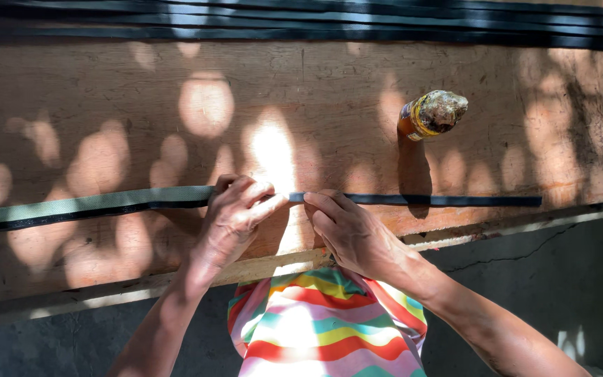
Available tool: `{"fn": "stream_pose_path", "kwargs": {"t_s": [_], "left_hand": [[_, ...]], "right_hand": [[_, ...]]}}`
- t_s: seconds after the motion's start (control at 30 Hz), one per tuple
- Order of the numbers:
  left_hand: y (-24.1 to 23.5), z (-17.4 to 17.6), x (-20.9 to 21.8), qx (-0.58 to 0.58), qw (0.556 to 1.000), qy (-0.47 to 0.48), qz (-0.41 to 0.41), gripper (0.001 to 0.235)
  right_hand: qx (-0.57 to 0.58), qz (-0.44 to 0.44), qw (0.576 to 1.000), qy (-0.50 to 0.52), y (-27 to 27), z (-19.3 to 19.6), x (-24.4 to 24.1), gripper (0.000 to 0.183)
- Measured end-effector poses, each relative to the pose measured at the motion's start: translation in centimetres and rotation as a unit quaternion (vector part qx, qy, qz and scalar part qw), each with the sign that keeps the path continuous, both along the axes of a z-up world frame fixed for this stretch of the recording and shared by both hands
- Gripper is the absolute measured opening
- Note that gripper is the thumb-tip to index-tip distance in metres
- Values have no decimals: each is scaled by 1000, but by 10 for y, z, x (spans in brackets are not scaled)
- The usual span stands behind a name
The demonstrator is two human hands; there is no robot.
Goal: The person aligns a black strap with a wider fabric strap on a wooden table, then uses a plastic bottle to apply glue along the black strap. They repeat this process for multiple straps, stacking the treated ones on the table.
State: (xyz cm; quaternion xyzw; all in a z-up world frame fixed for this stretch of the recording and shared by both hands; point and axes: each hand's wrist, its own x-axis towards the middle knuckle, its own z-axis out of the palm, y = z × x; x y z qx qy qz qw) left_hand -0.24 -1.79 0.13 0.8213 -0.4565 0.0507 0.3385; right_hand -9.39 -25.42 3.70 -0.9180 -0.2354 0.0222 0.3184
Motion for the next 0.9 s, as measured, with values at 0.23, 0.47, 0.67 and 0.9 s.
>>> {"fn": "stream_pose_path", "kwargs": {"t_s": [0.23,0.47,0.67,0.9], "left_hand": [[15,-5,-1,3,999,17,29,39],[18,-11,-3,39,999,3,36,38],[19,-11,-3,68,997,0,32,39],[25,-4,-1,69,997,11,28,45]], "right_hand": [[8,-17,999,-30,3,2,3,25],[-2,-10,1000,-19,5,7,9,30],[-18,-4,1000,12,12,5,16,42],[15,40,998,-50,32,3,20,37]]}}
